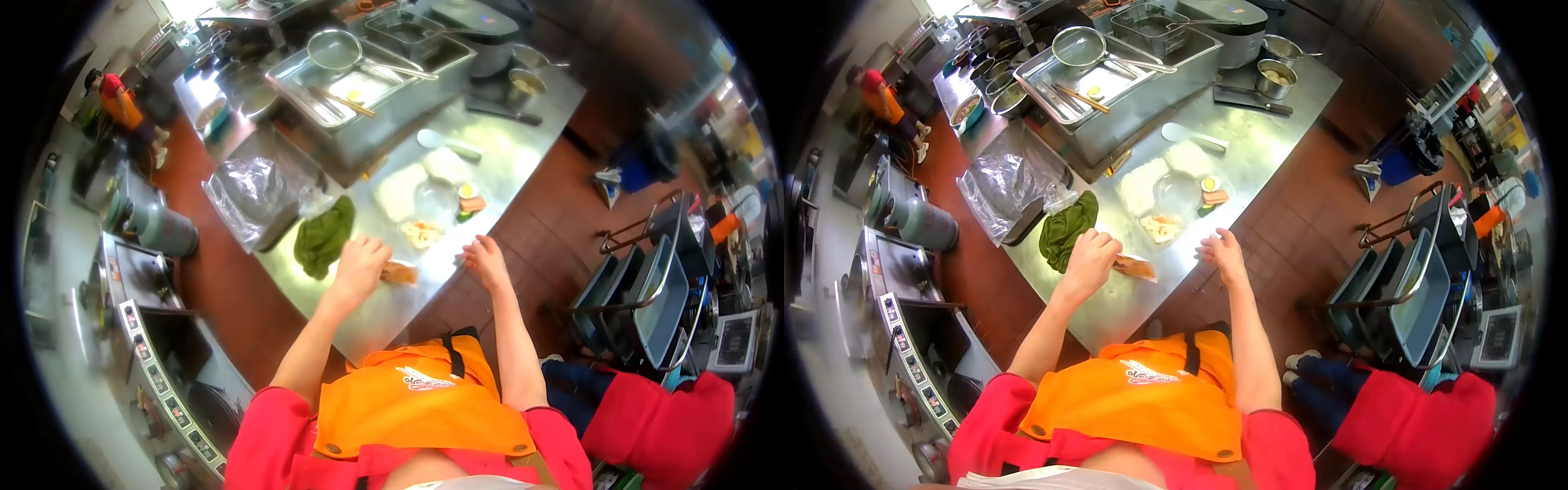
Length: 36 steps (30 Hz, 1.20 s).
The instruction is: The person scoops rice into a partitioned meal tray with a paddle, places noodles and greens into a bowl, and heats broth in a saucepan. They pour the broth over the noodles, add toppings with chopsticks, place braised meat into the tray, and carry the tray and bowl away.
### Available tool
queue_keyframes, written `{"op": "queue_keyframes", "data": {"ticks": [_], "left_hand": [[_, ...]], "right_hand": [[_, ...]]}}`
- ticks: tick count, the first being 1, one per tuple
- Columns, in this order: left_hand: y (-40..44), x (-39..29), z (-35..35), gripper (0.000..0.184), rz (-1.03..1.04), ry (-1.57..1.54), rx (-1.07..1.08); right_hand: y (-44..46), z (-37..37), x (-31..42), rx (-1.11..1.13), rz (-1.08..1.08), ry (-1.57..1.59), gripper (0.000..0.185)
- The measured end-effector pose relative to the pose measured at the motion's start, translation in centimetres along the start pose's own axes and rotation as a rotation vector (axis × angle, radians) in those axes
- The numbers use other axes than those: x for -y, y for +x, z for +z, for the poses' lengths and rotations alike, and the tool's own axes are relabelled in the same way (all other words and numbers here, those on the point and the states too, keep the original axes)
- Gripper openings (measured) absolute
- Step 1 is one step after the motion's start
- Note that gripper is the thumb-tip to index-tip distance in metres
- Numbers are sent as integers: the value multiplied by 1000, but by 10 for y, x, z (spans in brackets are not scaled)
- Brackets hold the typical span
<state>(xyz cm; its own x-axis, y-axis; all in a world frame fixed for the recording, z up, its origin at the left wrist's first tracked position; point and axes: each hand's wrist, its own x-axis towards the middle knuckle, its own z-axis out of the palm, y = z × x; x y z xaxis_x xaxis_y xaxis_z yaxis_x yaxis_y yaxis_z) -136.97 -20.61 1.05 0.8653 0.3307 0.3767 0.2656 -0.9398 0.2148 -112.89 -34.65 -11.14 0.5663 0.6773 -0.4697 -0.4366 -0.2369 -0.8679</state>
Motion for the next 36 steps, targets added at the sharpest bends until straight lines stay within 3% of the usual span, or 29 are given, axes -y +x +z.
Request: {"op": "queue_keyframes", "data": {"ticks": [4, 7, 10, 19, 23, 27, 31, 36], "left_hand": [[9, -16, 3, 8, -100, 73, 44], [4, -30, -12, 8, -178, 88, 70], [34, -54, -5, 9, -291, 127, 58], [57, -78, 8, 9, -538, 231, 44], [78, -64, 26, 7, -534, 213, -41], [84, -55, 43, 9, -535, 183, -66], [96, -59, 45, 6, -589, 187, -69], [111, -54, 51, 11, -665, 246, -15]], "right_hand": [[64, -18, 4, 241, 277, 104, 47], [84, -7, -7, 316, 434, 23, 34], [107, -11, 11, 432, 454, -69, 27], [120, 32, -1, 683, 623, 42, 26], [136, 36, 7, 761, 626, -61, 26], [130, 0, 48, 800, 355, -397, 29], [151, -74, 45, 691, 223, -279, 34], [215, -163, 116, 398, 101, -111, 19]]}}
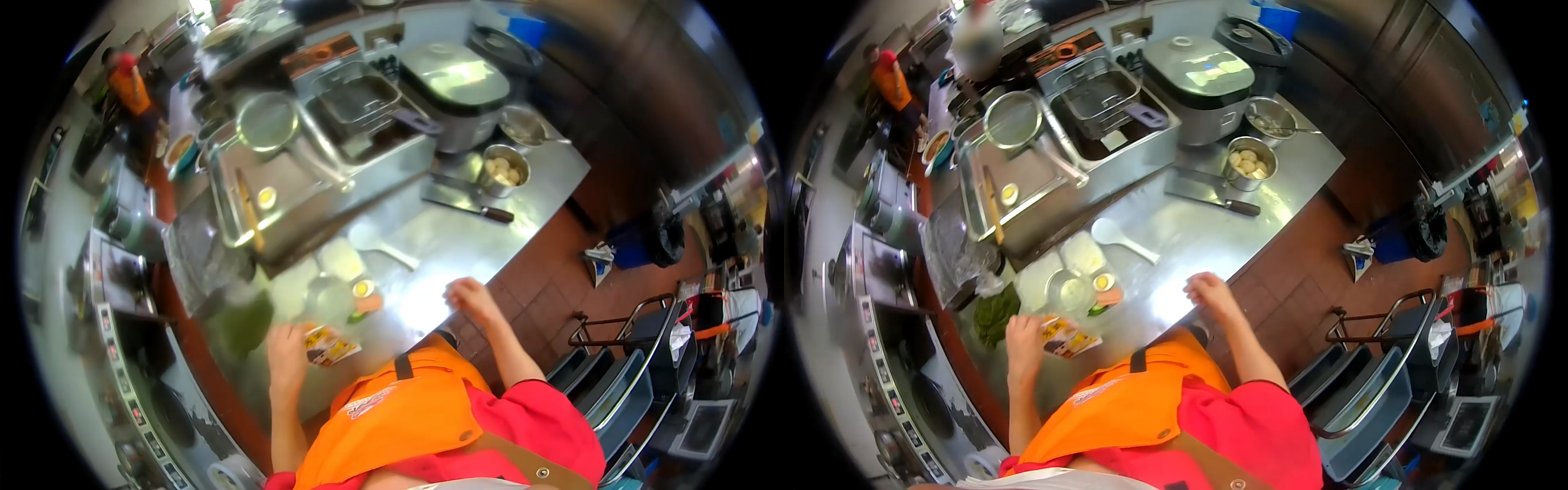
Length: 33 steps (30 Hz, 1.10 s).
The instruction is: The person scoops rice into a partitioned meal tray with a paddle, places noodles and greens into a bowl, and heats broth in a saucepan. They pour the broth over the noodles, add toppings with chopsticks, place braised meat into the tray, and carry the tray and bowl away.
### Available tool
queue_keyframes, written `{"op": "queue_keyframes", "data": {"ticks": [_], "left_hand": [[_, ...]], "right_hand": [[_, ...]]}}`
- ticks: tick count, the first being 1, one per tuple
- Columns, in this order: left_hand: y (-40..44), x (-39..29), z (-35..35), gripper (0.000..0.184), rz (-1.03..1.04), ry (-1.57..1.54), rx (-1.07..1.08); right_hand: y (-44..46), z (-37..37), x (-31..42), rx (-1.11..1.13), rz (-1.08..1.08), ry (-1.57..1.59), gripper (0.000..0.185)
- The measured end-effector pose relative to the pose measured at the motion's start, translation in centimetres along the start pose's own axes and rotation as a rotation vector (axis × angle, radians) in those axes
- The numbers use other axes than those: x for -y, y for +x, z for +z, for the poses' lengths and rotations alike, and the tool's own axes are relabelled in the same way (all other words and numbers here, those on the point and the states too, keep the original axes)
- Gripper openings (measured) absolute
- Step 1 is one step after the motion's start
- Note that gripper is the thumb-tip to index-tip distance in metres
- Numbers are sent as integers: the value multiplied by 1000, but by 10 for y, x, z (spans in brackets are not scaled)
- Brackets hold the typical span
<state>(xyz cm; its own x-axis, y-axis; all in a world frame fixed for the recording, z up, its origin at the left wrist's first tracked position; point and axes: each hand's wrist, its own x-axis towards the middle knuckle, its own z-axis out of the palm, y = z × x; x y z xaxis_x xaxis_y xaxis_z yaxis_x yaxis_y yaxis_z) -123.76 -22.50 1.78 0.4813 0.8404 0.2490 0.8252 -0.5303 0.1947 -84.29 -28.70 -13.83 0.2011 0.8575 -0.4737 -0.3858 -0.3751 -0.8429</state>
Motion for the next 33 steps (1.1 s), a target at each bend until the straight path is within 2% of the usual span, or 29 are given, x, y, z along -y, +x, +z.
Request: {"op": "queue_keyframes", "data": {"ticks": [3, 5, 7, 8, 9, 11, 12, 14, 15, 19, 21, 23, 25, 31, 32, 33], "left_hand": [[-4, -12, 2, 12, -109, 94, 32], [-12, -23, -3, 11, -207, 169, 43], [-8, -26, -12, 15, -262, 180, 2], [-7, -48, -26, 19, -370, 254, 51], [14, -54, -9, 24, -405, 268, 36], [30, -55, 1, 33, -475, 296, 6], [31, -60, -9, 31, -437, 277, -41], [29, -79, -26, 36, -511, 324, -3], [38, -91, -30, 37, -537, 335, 7], [80, -139, -36, 36, -512, 196, -4], [116, -152, -23, 35, -478, 46, 15], [134, -163, 7, 34, -310, -41, 25], [157, -176, 41, 32, -202, -275, 110], [192, -207, 102, 25, 51, -483, 256], [173, -225, 107, 22, -55, -470, 213], [157, -238, 111, 20, -139, -459, 189]], "right_hand": [[43, -83, 42, -197, -52, -49, 16], [70, -126, 58, -246, -240, -216, 16], [81, -142, 75, -358, -536, -641, 17], [97, -155, 79, -312, -604, -797, 23], [108, -165, 126, -272, -704, -1002, 30], [125, -160, 152, -279, -887, -1124, 37], [128, -155, 146, -184, -808, -1111, 39], [132, -147, 123, -13, -692, -1101, 45], [130, -138, 124, -29, -756, -1173, 44], [121, -130, 119, -78, -716, -1134, 37], [123, -130, 126, -109, -694, -1154, 36], [125, -130, 124, -125, -715, -1130, 34], [138, -133, 125, -131, -742, -1107, 32], [141, -136, 106, -45, -644, -1160, 37], [141, -137, 107, 102, -666, -1163, 37], [132, -139, 105, 138, -658, -1176, 38]]}}
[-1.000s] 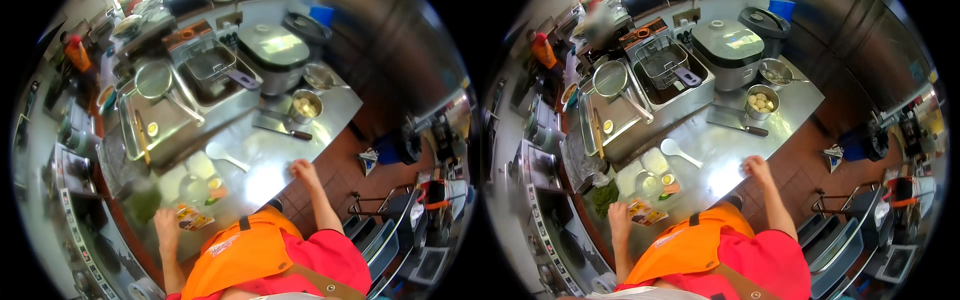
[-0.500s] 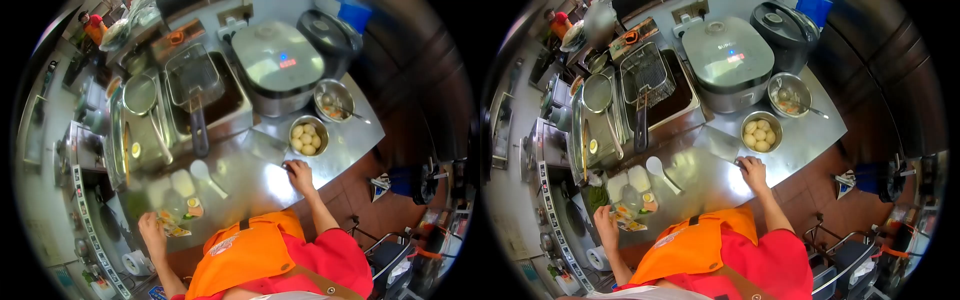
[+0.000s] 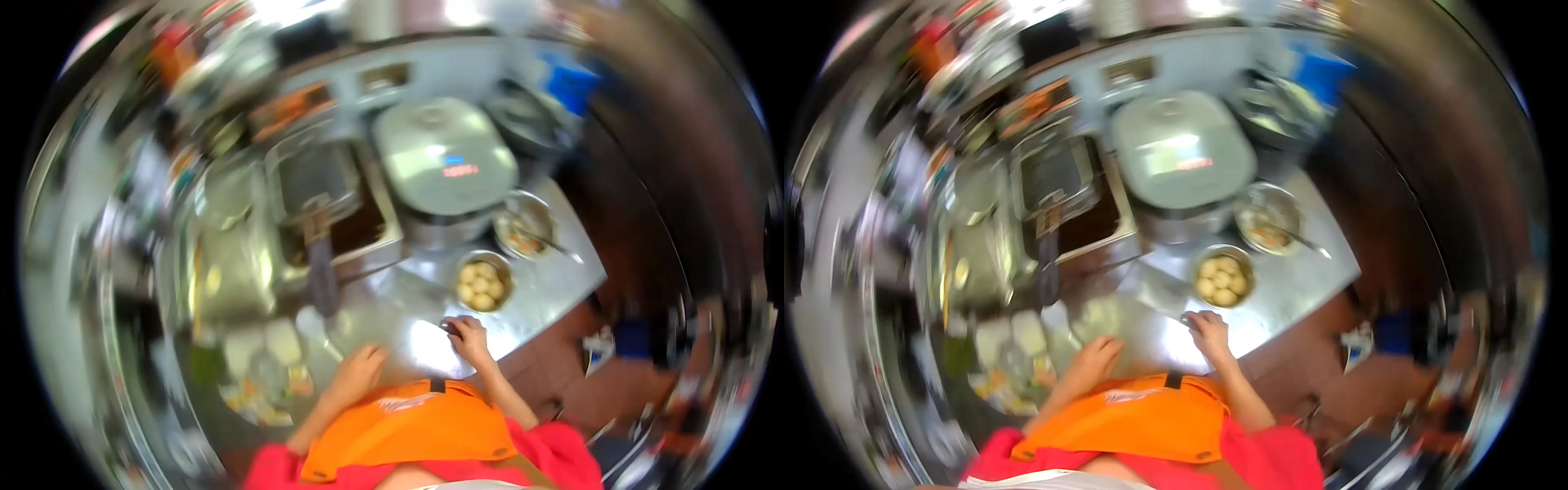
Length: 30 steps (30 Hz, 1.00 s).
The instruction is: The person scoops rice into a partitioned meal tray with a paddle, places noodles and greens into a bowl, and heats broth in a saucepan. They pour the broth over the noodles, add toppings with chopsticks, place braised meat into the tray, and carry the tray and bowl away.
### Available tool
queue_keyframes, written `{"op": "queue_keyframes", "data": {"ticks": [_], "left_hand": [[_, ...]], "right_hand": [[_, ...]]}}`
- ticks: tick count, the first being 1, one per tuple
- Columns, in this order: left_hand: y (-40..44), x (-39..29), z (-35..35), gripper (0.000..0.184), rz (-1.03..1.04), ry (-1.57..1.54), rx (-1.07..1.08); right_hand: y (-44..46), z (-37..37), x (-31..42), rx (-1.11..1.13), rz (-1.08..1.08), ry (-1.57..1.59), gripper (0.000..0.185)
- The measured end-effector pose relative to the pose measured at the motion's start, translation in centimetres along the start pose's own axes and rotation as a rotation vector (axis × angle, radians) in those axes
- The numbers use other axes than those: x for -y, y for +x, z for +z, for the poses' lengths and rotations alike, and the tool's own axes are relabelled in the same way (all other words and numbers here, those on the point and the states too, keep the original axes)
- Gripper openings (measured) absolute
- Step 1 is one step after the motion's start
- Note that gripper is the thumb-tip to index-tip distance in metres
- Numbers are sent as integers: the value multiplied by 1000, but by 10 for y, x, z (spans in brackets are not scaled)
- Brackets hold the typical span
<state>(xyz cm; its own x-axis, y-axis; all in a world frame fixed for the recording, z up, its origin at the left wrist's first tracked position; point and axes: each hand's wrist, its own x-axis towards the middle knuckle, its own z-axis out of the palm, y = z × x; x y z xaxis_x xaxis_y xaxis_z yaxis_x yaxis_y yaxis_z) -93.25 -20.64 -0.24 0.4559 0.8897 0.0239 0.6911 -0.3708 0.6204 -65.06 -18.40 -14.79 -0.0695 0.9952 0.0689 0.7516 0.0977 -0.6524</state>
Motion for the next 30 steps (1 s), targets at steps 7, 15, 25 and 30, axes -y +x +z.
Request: {"op": "queue_keyframes", "data": {"ticks": [7, 15, 25, 30], "left_hand": [[-35, -65, 31, 23, -152, 113, -37], [-138, -49, 6, 22, -614, 265, -397], [-173, 116, -110, 48, -492, 558, -477], [-152, 170, -141, 28, -430, 438, 55]], "right_hand": [[-46, -48, -16, 202, -89, -86, 64], [-20, -60, -35, 336, -235, -183, 63], [-66, -64, 7, 220, -35, -9, 55], [-119, -66, 81, 176, 272, 255, 42]]}}
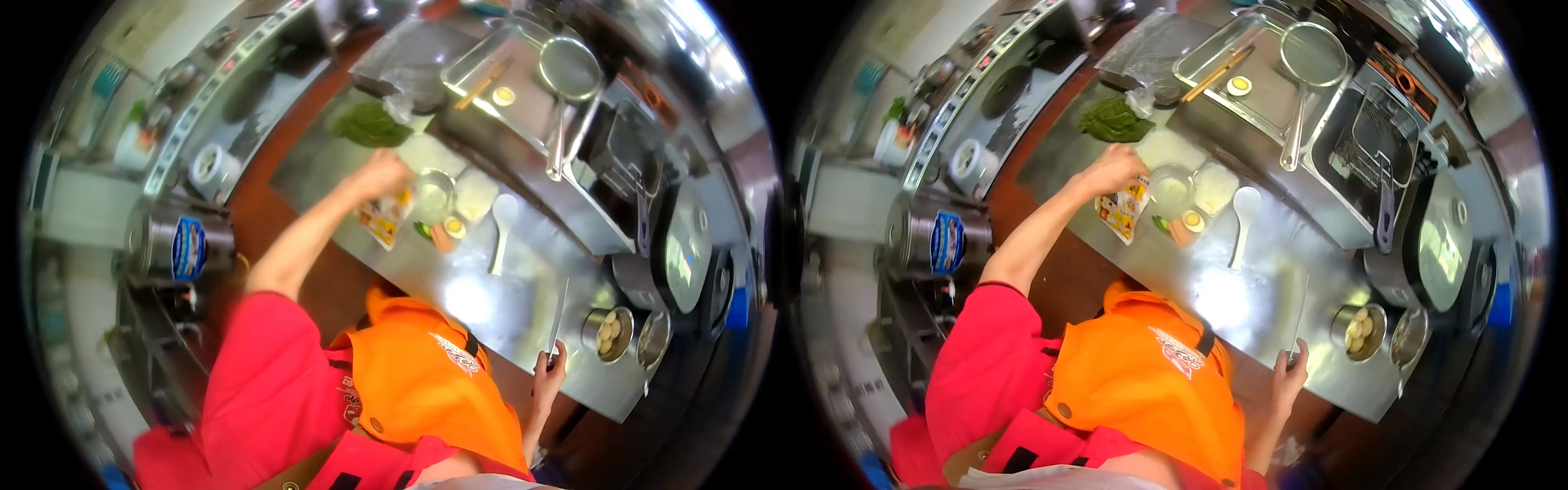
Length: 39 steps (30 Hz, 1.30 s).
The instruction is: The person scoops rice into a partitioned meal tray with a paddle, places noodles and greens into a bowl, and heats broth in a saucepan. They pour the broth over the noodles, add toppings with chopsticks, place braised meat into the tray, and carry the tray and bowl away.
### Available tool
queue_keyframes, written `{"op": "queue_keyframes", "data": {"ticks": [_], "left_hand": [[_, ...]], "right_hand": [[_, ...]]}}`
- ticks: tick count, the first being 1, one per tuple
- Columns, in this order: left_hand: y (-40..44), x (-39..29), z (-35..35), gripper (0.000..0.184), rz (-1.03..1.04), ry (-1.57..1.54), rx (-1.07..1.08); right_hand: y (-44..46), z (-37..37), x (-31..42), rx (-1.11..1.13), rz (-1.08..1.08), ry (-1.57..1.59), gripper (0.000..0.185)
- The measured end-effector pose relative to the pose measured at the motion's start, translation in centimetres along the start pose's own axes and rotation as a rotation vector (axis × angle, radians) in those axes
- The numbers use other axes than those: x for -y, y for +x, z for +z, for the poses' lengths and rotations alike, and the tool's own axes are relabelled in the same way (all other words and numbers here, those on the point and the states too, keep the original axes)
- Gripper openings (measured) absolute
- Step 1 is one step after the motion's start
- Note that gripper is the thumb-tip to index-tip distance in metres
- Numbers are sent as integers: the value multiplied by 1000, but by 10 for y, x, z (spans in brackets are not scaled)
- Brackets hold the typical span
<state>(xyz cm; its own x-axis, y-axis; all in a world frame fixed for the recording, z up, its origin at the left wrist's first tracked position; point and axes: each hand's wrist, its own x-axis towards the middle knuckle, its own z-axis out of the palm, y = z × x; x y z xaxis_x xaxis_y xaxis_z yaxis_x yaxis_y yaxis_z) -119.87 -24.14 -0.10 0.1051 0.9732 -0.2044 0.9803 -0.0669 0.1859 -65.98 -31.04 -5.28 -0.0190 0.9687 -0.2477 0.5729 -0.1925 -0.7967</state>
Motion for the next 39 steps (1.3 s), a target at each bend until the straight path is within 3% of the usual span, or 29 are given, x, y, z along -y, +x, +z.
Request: {"op": "queue_keyframes", "data": {"ticks": [1, 4, 8, 14, 18, 22, 24, 26, 31, 36, 39], "left_hand": [[0, 6, 2, 14, 5, -10, 58], [-25, 4, -5, 10, 187, -136, -57], [-85, 12, -9, 9, 380, -286, -224], [-200, -24, -19, 11, 86, -456, -368], [-236, -29, -9, 7, -45, -343, -342], [-217, 9, 46, 5, -113, -250, -206], [-193, 42, 101, 5, -185, -276, -92], [-181, 37, 111, 6, -241, -373, -14], [-144, 79, 170, 9, -143, -371, -113], [-120, 77, 162, 11, -81, -355, -157], [-113, 80, 162, 11, -24, -365, -130]], "right_hand": [[-14, 9, 15, -17, 41, 25, 41], [-38, 31, 55, 20, 91, 159, 40], [-56, 67, 71, 87, -47, 136, 39], [-41, 87, 107, 387, -110, 119, 36], [-24, 101, 116, 583, -160, 126, 37], [-26, 117, 137, 684, -263, 17, 36], [-32, 130, 153, 684, -283, -65, 35], [-30, 136, 163, 723, -310, -177, 33], [-37, 189, 195, 727, -607, -450, 27], [-31, 206, 202, 689, -878, -643, 23], [-30, 220, 210, 690, -902, -704, 23]]}}
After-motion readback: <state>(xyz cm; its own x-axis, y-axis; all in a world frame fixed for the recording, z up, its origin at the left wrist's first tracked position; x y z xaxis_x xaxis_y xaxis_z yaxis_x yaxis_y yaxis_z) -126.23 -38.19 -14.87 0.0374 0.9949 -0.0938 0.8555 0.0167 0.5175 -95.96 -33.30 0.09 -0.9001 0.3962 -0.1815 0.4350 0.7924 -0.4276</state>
